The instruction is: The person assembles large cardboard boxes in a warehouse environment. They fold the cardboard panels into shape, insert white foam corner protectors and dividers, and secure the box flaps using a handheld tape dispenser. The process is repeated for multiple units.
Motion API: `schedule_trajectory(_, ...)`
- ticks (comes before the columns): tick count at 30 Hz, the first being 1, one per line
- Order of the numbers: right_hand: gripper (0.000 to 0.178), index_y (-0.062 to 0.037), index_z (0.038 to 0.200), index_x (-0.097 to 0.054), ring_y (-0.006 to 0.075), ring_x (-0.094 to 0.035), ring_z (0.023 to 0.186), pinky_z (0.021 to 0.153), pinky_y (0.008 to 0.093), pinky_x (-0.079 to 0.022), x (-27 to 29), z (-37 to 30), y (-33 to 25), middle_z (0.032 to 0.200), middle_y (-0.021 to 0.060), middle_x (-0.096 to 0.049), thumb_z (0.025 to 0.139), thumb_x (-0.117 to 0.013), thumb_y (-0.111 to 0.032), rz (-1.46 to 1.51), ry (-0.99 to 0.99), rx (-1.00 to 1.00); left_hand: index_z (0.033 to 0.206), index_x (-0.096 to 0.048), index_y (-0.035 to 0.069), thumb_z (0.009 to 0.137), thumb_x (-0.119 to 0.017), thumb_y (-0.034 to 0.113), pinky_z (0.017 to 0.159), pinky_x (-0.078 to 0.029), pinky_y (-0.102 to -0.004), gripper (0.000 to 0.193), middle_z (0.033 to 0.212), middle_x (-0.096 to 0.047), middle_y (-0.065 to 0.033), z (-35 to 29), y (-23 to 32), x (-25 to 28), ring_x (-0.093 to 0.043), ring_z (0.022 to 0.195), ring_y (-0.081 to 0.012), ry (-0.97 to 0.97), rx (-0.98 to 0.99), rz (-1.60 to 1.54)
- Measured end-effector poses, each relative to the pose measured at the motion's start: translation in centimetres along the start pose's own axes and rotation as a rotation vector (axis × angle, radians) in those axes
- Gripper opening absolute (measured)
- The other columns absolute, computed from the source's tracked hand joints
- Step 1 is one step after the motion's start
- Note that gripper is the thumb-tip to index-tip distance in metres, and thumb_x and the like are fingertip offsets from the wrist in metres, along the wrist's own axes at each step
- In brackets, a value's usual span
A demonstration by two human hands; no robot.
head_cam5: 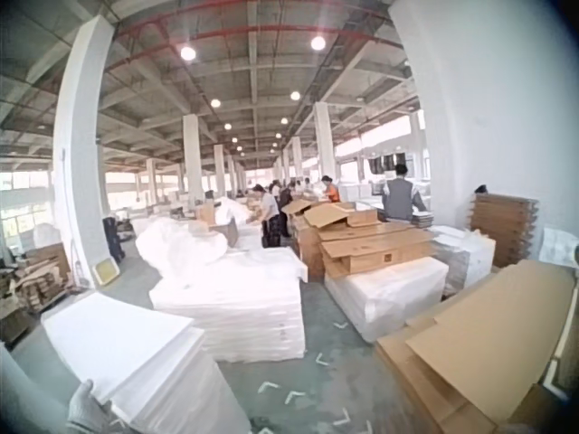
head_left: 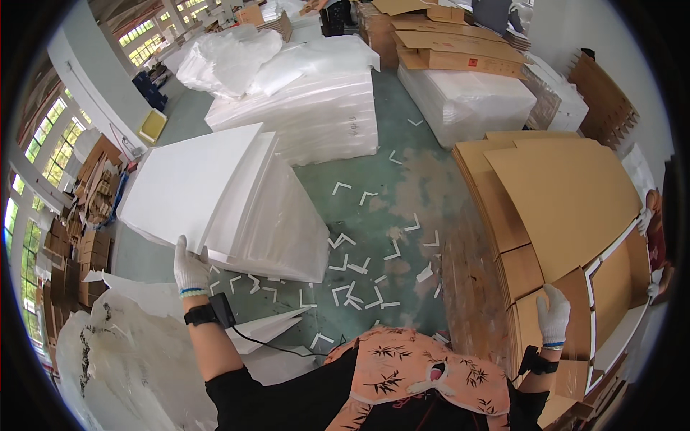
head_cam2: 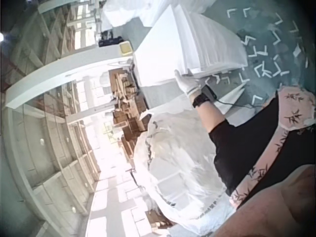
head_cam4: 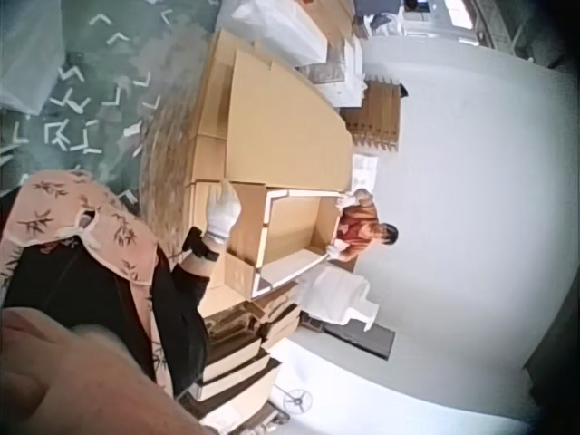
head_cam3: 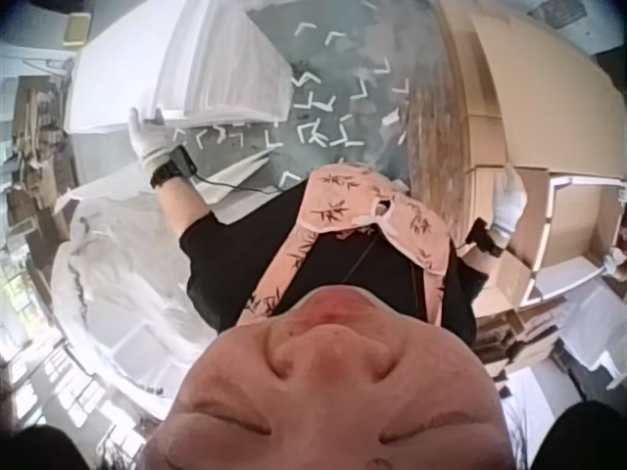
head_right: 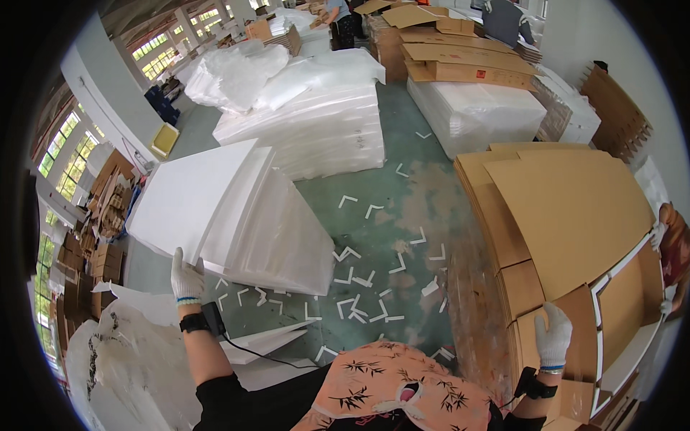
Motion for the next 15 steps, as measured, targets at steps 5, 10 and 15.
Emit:
schedule_trajectory(5, 0.031, 0.0051, 0.109, -0.065, 0.0404, -0.065, 0.099, 0.089, 0.0440, -0.051, 1.4, -0.8, -0.5, 0.106, 0.0238, -0.068, 0.082, -0.067, -0.011, 0.074, 0.054, -0.060, 0.113, -0.061, 0.005, 0.094, -0.065, 0.024, 0.071, -0.055, -0.0307, 0.027, 0.094, -0.065, -0.0071, 3.0, -2.7, -5.4, -0.061, 0.081, -0.0148, -0.066, 0.018, -0.031)
schedule_trajectory(10, 0.040, 0.0059, 0.119, -0.062, 0.0329, -0.065, 0.105, 0.094, 0.0392, -0.049, 4.1, -3.2, 0.7, 0.111, 0.0204, -0.068, 0.087, -0.069, -0.018, 0.210, 0.069, -0.179, 0.116, -0.062, -0.002, 0.094, -0.064, 0.019, 0.079, -0.053, -0.0310, 0.030, 0.105, -0.065, -0.0077, -10.6, -11.9, -20.1, -0.062, 0.094, -0.0160, -0.460, 0.056, 0.090)
schedule_trajectory(15, 0.071, 0.0055, 0.139, -0.047, 0.0287, -0.062, 0.109, 0.097, 0.0418, -0.049, 5.2, -8.1, 5.5, 0.120, 0.0176, -0.061, 0.095, -0.063, -0.047, 1.104, 0.129, -0.374, 0.122, -0.062, -0.001, 0.093, -0.066, 0.017, 0.091, -0.049, -0.0298, 0.034, 0.113, -0.068, -0.0085, -29.0, -26.6, -31.4, -0.062, 0.105, -0.0159, -1.143, 0.382, 0.114)
Point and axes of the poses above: each hand's wrist, its own z-axis towards the middle knuckle, its own x-axis out of the back of the hand, y = z × x, the point moved 1 cm from there along z, towards the middle knuckle
